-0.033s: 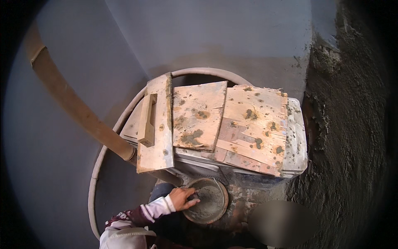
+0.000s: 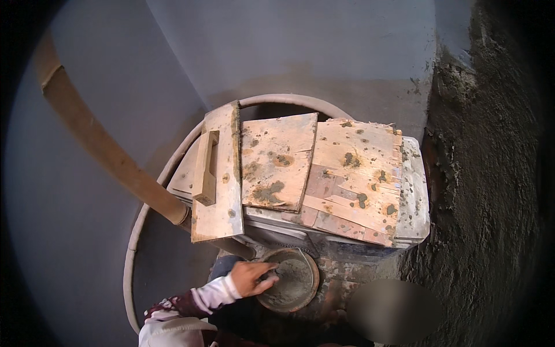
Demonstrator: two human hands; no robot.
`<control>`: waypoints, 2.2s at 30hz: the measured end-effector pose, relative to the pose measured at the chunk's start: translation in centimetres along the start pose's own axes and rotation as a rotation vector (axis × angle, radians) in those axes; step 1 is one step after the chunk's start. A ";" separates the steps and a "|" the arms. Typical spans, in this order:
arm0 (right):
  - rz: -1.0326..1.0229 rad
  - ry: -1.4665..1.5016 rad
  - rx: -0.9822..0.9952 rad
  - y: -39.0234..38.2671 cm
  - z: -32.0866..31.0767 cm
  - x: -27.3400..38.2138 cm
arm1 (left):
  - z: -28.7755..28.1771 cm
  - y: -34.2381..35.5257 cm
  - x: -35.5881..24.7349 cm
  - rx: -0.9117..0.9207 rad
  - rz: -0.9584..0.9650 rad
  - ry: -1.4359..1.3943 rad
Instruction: The person scoops wet cement from a bucket with a trowel and applies it to a wall corner, smoothing the surface repeatedly. The person works on a small section of the wall, repeatedly adding and smoothing cement.
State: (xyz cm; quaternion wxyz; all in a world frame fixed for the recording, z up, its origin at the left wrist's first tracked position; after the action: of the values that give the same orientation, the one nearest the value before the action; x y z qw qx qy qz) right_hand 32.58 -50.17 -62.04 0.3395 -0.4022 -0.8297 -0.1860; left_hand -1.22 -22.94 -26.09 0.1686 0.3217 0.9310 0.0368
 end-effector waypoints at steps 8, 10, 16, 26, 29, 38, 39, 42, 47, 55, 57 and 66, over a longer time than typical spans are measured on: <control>-0.023 -0.082 0.043 -5.2 -3.3 -4.6 | -20.7 7.9 17.0 -0.563 -0.508 -0.105; -0.053 -0.054 0.060 -7.4 -2.1 -5.5 | -20.8 8.0 28.7 -0.416 -0.512 -0.372; -0.136 -0.104 -0.018 -10.4 -3.9 -8.6 | -18.5 9.8 33.8 -0.303 -0.619 -0.229; -0.018 0.238 -0.051 -1.8 -9.5 3.4 | -13.0 16.8 6.3 -0.100 -0.300 -1.311; 0.082 0.304 -0.022 0.3 -11.0 5.0 | -8.7 20.4 -6.1 -0.031 -0.196 -1.435; 0.214 0.266 0.029 -1.3 -12.6 3.3 | 4.1 19.0 -27.6 0.382 -0.007 -1.547; 0.124 0.196 -0.046 -1.8 -13.6 3.3 | 6.8 18.3 -28.8 0.453 -0.011 -1.557; 0.167 0.206 -0.010 -3.3 -12.9 2.2 | 13.4 16.9 -30.1 0.543 -0.032 -1.577; 0.313 0.195 0.002 -6.5 -12.6 -1.7 | 22.8 13.9 -28.8 0.707 -0.243 -1.624; 0.293 0.183 0.022 -8.9 -8.4 -6.2 | 37.8 11.0 -25.5 0.735 -0.572 -1.711; 0.279 0.165 0.049 -9.4 -6.9 -7.1 | 40.3 11.5 -24.8 0.732 -0.570 -1.644; 0.209 0.173 -0.019 -10.8 -5.6 -9.5 | 50.9 13.1 -19.8 0.586 -0.894 -1.508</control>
State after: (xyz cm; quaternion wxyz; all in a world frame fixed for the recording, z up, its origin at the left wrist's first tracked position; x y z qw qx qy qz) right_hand 30.55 -65.10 -65.31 0.4237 -0.4718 -0.7492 -0.1914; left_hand 38.22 -26.76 -65.86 0.6407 -0.0992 0.5846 -0.4879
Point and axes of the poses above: each hand's wrist, its own y-axis towards the middle knuckle, its own z-axis out of the palm, x = y × z, the point moved 10 cm from there along y, towards the middle knuckle, and after that the axes turned 12 degrees about y, right-handed, at the moved point
